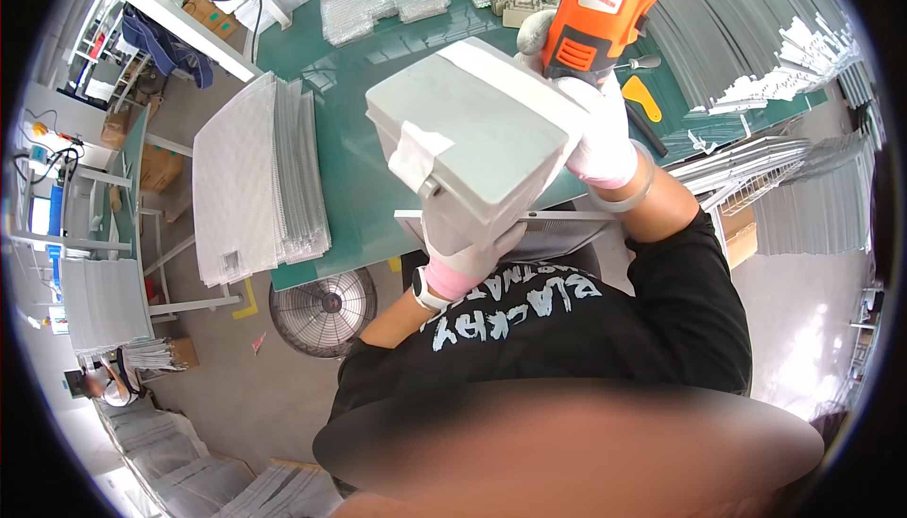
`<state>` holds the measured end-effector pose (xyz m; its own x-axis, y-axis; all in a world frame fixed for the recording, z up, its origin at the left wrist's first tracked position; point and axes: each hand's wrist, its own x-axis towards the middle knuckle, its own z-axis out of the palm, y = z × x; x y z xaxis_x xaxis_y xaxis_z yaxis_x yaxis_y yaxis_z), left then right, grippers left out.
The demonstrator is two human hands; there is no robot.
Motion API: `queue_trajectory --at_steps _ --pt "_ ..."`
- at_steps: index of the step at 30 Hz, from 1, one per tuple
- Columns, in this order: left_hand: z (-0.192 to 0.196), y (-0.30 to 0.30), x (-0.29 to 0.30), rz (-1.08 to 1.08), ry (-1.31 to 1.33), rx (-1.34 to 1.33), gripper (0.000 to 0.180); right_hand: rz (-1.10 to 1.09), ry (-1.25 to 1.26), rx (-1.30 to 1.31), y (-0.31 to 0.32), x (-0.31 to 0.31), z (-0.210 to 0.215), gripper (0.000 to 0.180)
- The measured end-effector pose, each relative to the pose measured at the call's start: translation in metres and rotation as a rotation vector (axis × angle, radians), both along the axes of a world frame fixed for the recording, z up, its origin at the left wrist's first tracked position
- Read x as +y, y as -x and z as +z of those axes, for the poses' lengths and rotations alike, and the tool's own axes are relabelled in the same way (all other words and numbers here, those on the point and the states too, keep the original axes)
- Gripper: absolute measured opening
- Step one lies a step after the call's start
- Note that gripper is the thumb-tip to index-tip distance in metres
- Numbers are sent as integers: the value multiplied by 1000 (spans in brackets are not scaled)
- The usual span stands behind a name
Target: Assemble frames onto mesh filter panels using manual alignment and an electric screwdriver.
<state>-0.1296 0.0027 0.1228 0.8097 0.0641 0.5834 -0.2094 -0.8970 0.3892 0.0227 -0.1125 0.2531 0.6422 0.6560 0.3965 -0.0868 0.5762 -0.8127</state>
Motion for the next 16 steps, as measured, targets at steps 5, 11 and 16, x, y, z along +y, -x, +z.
queue_trajectory --at_steps 5,11,16 --pt "15 1 -4 24 -9 26 42 -51 -16 -66 2 7 13 34" --pt "34 -4 7 69 -167 -55 29 -798 241 -756 -59 -11 72 35" --pt "49 -14 21 71 -166 32 29 -829 22 -751 -91 -27 146 52"
